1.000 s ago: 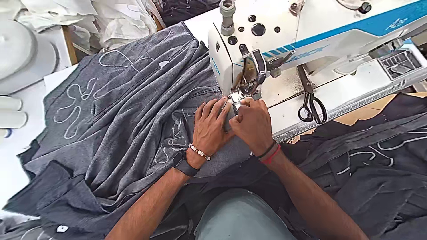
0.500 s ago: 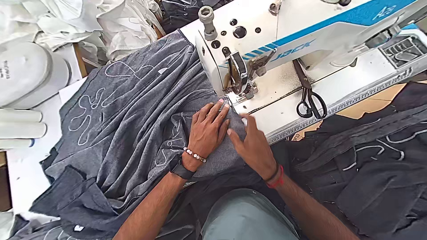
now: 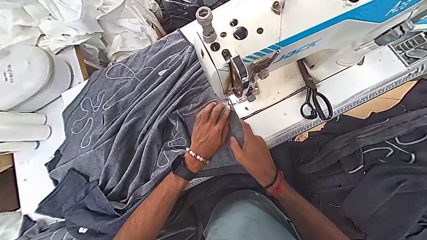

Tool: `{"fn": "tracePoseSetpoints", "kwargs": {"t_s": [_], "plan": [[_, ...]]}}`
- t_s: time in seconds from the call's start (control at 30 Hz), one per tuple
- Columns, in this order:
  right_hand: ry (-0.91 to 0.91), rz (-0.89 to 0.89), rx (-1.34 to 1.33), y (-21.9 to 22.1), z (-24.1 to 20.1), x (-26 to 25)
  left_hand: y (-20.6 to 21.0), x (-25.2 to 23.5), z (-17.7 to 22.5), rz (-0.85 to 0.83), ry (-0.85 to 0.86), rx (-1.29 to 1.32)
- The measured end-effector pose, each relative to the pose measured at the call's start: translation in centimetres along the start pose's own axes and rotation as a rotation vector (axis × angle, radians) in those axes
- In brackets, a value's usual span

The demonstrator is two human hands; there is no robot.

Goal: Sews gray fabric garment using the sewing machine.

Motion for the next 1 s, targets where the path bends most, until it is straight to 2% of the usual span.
{"fn": "tracePoseSetpoints", "kwargs": {"t_s": [0.1, 0.23, 0.37, 0.53, 1.0], "plan": [[0.016, -0.062, -0.103, -0.4, -0.1, 2.1, 0.6, 0.6, -0.3, -0.066, -0.052, 0.074], [0.006, -0.018, -0.173, -0.9, -0.3, 2.1, 0.4, 0.5, -0.7, -0.064, -0.018, 0.064], [0.0, 0.026, -0.119, -0.6, 0.0, 0.7, 0.2, 0.2, -0.8, -0.015, 0.005, 0.036], [0.023, -0.029, -0.019, -0.6, 0.1, -0.1, 0.0, 0.0, -0.8, -0.016, 0.021, 0.013], [0.008, 0.12, 0.028, -0.4, 0.0, -2.0, -0.4, -0.3, -1.2, -0.002, 0.054, -0.012]]}}
Point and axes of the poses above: each hand's wrist, its own x-axis away from the middle knuckle, its own y-axis out of the palm, z = x × y, the point moved 6 cm from there along -x, towards the middle knuckle, and after that the axes turned 1 degree about -x, right-handed, at the moved point
